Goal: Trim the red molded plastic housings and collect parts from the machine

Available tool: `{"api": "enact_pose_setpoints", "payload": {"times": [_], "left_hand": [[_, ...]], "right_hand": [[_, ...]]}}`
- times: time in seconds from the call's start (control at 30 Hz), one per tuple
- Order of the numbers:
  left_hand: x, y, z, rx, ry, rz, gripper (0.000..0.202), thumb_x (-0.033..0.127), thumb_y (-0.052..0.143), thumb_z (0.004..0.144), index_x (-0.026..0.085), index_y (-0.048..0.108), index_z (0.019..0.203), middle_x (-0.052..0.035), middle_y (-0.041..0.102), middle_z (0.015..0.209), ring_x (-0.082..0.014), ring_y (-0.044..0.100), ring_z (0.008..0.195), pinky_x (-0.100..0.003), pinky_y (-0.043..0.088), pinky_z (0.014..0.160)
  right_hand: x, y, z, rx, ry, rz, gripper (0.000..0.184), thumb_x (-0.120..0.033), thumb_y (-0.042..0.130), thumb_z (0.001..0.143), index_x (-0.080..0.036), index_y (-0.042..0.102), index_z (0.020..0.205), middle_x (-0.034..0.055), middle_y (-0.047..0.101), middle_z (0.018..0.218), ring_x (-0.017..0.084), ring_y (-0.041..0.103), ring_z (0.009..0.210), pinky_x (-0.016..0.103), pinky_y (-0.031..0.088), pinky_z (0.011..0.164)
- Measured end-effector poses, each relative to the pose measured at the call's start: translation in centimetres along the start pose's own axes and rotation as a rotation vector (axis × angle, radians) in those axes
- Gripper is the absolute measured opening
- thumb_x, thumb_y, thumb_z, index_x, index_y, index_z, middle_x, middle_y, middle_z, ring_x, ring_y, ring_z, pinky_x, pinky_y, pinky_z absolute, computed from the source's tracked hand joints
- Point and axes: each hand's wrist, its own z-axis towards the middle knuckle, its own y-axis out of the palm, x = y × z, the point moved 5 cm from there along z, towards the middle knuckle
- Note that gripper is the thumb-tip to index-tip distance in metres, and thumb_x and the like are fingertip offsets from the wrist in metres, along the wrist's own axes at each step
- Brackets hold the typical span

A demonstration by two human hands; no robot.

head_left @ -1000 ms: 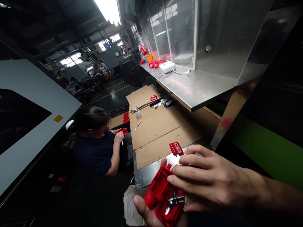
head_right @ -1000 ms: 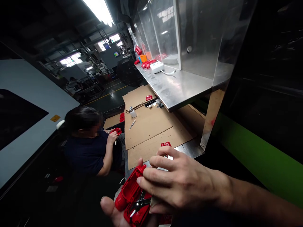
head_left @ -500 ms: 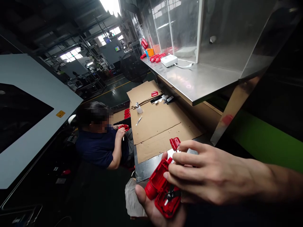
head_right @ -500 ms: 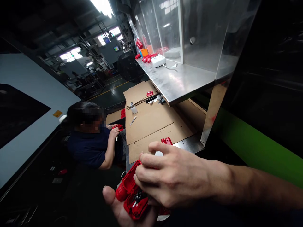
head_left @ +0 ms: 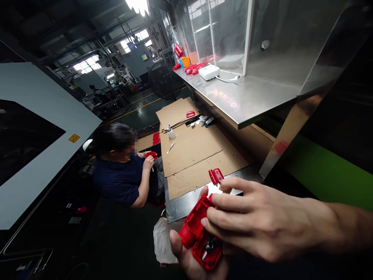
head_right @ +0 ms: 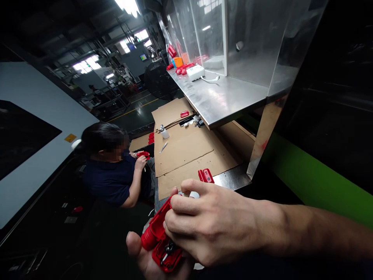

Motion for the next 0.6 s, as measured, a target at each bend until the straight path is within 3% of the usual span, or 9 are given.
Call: {"api": "enact_pose_setpoints", "payload": {"times": [0.13, 0.27, 0.47, 0.53, 0.6], "left_hand": [[-0.2, 0.4, 0.2, -0.043, 0.012, -0.036, 0.06, 0.074, 0.077, 0.066, 0.021, 0.083, 0.094, -0.0103, 0.075, 0.121, -0.0182, 0.07, 0.116, -0.012, 0.049, 0.096], [-0.6, 0.8, 0.3, -0.105, 0.0, -0.078, 0.052, 0.068, 0.075, 0.072, 0.021, 0.083, 0.092, -0.0078, 0.077, 0.115, -0.0191, 0.071, 0.112, -0.015, 0.049, 0.098], [-1.8, 1.7, 0.5, -0.108, -0.089, -0.358, 0.018, 0.039, 0.082, 0.075, 0.025, 0.083, 0.085, -0.0018, 0.077, 0.079, -0.0173, 0.073, 0.084, -0.025, 0.058, 0.09], [-2.0, 1.5, 0.7, -0.138, -0.129, -0.376, 0.019, 0.035, 0.081, 0.076, 0.023, 0.083, 0.09, -0.0013, 0.076, 0.078, -0.0171, 0.071, 0.086, -0.026, 0.057, 0.094], [-1.9, 0.9, 0.9, -0.184, -0.126, -0.294, 0.029, 0.044, 0.077, 0.081, 0.021, 0.082, 0.099, -0.0047, 0.078, 0.091, -0.0198, 0.071, 0.1, -0.028, 0.055, 0.099]], "right_hand": [[0.0, 0.0, -0.1, -0.016, 0.001, -0.009, 0.021, -0.017, 0.054, 0.103, -0.012, 0.072, 0.11, 0.0005, 0.074, 0.105, 0.018, 0.062, 0.098, 0.042, 0.047, 0.094], [-0.1, 0.0, 0.0, -0.06, 0.002, -0.025, 0.019, -0.018, 0.056, 0.102, -0.017, 0.073, 0.094, -0.0003, 0.073, 0.107, 0.017, 0.061, 0.096, 0.04, 0.045, 0.095], [0.1, 0.6, 0.2, -0.19, -0.058, 0.057, 0.026, -0.015, 0.061, 0.095, -0.019, 0.065, 0.07, 0.0001, 0.063, 0.082, 0.014, 0.05, 0.074, 0.034, 0.04, 0.064], [0.3, 0.9, -0.1, -0.193, -0.079, 0.048, 0.028, -0.014, 0.061, 0.095, -0.018, 0.064, 0.068, 0.0001, 0.061, 0.08, 0.014, 0.048, 0.072, 0.034, 0.038, 0.063], [0.5, 1.2, -0.5, -0.153, -0.072, 0.03, 0.028, -0.013, 0.058, 0.097, -0.017, 0.066, 0.071, 0.0001, 0.061, 0.08, 0.014, 0.049, 0.073, 0.034, 0.038, 0.064]]}}
